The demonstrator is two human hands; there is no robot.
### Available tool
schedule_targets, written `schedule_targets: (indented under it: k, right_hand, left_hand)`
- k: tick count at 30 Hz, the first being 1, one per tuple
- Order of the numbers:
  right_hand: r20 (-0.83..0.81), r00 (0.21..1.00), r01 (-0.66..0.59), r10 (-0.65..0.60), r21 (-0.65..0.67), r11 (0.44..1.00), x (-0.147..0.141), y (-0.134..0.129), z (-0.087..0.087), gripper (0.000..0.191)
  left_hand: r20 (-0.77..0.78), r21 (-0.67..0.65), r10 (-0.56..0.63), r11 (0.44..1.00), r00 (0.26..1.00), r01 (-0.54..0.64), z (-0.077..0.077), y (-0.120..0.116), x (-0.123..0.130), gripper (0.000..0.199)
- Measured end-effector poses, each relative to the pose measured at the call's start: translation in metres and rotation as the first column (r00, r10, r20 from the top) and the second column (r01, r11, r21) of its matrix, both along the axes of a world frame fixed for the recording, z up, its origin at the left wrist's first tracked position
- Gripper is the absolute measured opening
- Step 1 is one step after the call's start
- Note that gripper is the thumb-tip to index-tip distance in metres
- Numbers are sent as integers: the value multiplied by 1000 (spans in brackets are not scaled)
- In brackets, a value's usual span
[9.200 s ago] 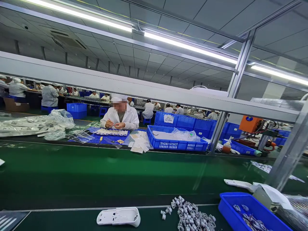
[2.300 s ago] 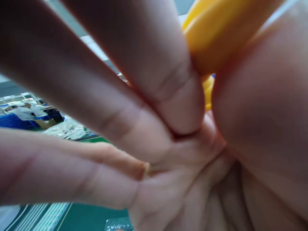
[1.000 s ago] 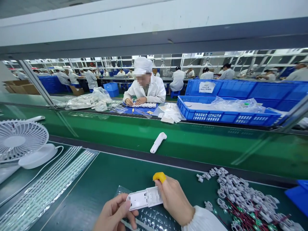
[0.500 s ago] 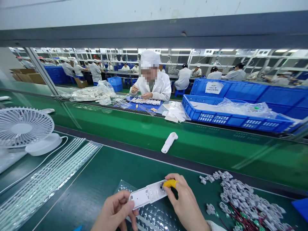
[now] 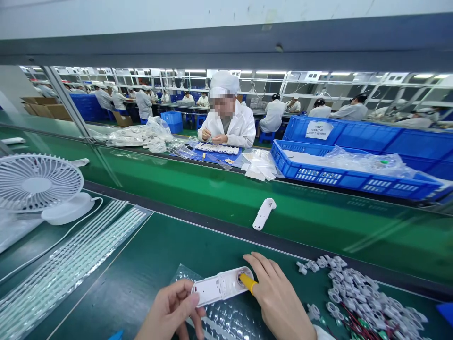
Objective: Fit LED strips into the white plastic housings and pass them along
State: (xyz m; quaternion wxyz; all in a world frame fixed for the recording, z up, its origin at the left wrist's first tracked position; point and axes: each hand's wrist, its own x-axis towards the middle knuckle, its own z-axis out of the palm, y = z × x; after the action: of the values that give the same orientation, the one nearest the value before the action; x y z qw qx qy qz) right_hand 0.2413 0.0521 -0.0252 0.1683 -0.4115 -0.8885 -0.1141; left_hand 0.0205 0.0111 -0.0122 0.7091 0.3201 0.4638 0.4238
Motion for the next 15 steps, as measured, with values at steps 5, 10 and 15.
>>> schedule_targets:
  k: [5,10,15]
  right_hand:
    - [-44,999,19,-20,-43,999,7,2,2,47]
    - [-231,971,14,-57,-180,984,10,1,3,41]
    - [-299,954,-97,22,-239,966,8,2,1,37]
  left_hand:
    - [0,-18,8,1000,1000,-8,1,-1,0,45]
    - [3,-12,15,1000,1000,-15,1,-1,0,45]
    - [-13,-11,15,1000,1000,-16,2,-1,1,46]
